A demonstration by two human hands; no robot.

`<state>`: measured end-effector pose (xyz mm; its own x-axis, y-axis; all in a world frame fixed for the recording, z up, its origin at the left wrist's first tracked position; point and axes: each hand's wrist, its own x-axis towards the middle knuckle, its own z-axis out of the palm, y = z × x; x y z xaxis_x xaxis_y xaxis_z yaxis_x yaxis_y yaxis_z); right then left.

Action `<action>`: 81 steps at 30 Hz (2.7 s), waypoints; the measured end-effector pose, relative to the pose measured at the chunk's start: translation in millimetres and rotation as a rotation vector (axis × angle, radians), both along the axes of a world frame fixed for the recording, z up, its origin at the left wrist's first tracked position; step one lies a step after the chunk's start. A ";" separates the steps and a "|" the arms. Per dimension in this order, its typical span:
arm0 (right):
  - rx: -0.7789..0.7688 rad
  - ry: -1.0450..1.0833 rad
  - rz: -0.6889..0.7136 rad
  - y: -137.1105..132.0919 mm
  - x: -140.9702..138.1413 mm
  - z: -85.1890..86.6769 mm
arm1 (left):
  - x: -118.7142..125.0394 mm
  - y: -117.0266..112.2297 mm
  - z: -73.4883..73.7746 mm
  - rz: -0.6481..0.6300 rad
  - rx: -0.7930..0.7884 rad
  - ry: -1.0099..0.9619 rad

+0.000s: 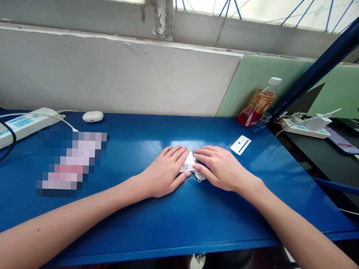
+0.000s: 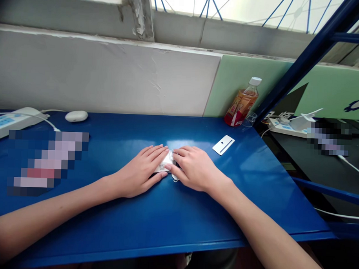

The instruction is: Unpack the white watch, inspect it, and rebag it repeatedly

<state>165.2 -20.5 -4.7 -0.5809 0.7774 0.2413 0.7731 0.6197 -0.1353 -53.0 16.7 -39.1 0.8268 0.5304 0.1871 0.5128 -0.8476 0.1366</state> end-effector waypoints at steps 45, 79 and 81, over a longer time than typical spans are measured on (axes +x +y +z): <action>-0.337 0.947 -0.204 29.7 25.4 -9.7 | -6.7 -2.6 7.8 0.040 -0.013 -0.557; -0.428 0.024 -0.039 11.3 32.8 3.1 | -7.8 15.1 9.1 -0.019 -0.154 -0.010; -0.434 0.023 -0.037 11.6 33.4 3.6 | -6.8 13.2 9.4 -0.001 -0.148 0.020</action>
